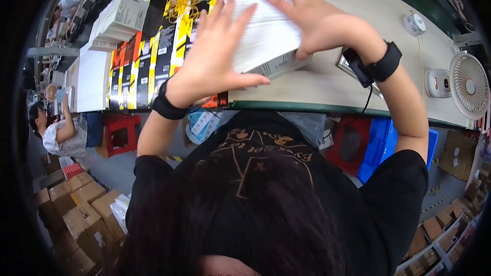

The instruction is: Organizing printed labels into stacks, securing them with rubber bands, and applying small QR code stickers to product documents.

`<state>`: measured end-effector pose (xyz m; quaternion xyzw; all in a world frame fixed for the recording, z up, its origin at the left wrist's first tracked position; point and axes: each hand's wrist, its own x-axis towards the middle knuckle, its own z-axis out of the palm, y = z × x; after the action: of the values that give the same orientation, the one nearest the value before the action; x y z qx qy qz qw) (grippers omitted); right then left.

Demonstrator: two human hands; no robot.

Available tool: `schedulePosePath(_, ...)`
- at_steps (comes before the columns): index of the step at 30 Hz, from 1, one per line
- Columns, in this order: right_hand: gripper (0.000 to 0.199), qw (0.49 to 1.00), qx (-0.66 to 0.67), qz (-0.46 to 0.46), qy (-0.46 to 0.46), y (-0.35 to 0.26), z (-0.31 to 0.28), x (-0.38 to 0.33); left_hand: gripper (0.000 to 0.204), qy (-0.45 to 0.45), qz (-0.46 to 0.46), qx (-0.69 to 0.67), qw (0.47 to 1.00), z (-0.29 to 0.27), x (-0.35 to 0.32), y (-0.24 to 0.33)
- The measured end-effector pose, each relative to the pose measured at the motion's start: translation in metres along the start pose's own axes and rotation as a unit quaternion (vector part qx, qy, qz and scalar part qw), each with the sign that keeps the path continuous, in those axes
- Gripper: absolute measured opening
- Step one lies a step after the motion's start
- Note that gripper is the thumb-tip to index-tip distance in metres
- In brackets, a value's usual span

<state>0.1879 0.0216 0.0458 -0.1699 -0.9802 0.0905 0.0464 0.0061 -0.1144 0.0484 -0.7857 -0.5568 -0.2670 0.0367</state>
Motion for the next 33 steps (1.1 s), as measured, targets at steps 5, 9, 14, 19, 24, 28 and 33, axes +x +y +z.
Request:
schedulePosePath(5,0.107,0.999,0.046,-0.001,0.007,0.006,0.002,-0.002,0.108,-0.147,0.023,0.129,0.98,0.015,0.032,-0.005)
schedulePosePath(9,0.104,0.995,0.094,0.001,0.027,0.006,0.003,-0.004,0.11,-0.204,0.037,0.121,0.971,0.013,0.049,-0.014)
schedulePosePath(14,0.101,0.988,0.123,0.004,0.093,0.006,0.011,-0.014,0.11,-0.293,0.046,0.017,0.955,0.008,0.065,-0.019)
schedulePosePath(19,0.099,0.898,0.249,0.128,0.34,-0.018,0.053,-0.043,0.109,-0.301,0.07,0.08,0.948,0.011,0.068,-0.02)
schedulePosePath(24,0.1,0.714,0.558,0.285,0.313,-0.037,0.113,-0.041,0.106,-0.274,0.083,0.104,0.952,0.014,0.067,-0.02)
schedulePosePath(28,0.101,0.643,0.664,0.207,0.321,-0.036,0.123,-0.029,0.104,-0.3,0.072,0.063,0.949,0.013,0.074,-0.027)
schedulePosePath(33,0.101,0.698,0.564,0.253,0.363,-0.035,0.103,-0.026,0.101,-0.295,0.041,-0.027,0.954,0.003,0.094,-0.044)
